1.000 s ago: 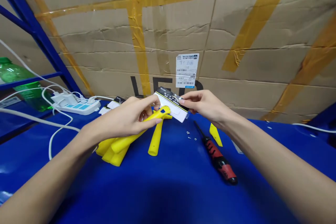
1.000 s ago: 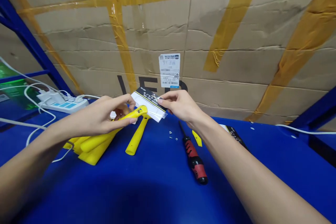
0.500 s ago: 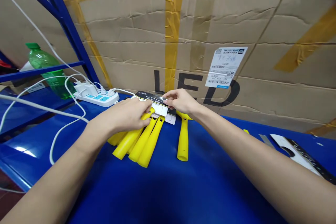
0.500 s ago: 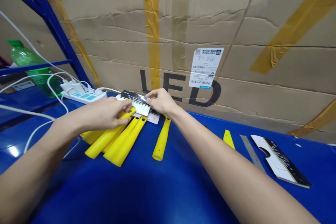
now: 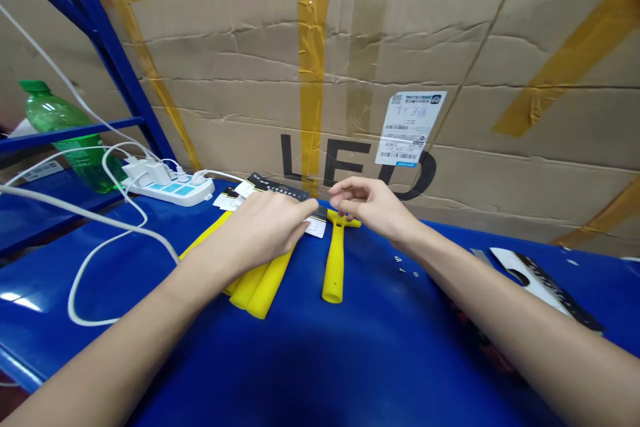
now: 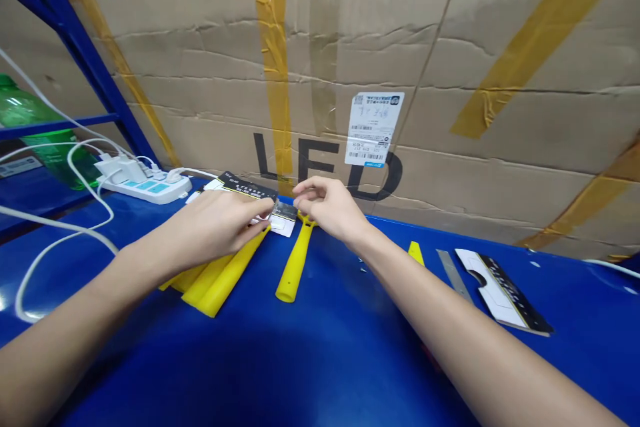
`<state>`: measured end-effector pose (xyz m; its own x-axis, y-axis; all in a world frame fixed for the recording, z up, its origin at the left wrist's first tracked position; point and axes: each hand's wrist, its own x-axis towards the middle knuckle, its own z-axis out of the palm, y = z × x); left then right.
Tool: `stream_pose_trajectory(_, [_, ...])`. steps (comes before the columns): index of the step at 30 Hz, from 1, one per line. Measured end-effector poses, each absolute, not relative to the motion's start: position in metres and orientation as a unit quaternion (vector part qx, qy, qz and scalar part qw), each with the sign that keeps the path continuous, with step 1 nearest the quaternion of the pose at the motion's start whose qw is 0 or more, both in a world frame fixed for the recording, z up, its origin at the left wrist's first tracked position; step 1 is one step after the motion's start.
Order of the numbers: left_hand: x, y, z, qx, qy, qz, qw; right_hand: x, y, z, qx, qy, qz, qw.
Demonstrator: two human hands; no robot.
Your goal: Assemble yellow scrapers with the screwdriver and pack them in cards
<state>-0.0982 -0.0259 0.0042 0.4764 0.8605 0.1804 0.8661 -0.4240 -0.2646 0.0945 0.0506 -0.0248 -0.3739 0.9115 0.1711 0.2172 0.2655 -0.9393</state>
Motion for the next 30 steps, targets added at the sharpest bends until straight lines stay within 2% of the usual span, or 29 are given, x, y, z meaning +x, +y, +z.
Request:
stream_pose_trajectory(2, [-0.079,-0.032,0.004,-0.874,-0.464,-0.012,0.146,0.117,0.040,-0.018,-0.407,-0.712,0.438,0.369])
stream_pose_trajectory(7, [-0.029,-0.040,0.005,-0.912,-0.400,0.041,0.084,0.180,0.019,-0.003,-0.447,-0.788,0.325,0.271])
stream_pose_trajectory(14, [0.021,-0.017,0.004,-0.827,-0.548,0.101,0.073,0.258,0.000,0.019,-0.548,-0.793,0.216,0.155])
stream_pose_trajectory(24, [0.049,0.000,-0.011,-0.818,-0.560,0.125,0.039,0.296,0.019,0.006,-0.656,-0.732,0.179,-0.038])
stream_pose_trajectory(30, [0.044,0.010,-0.004,-0.798,-0.586,0.134,0.039,0.280,0.017,-0.004,-0.705,-0.694,0.136,-0.057])
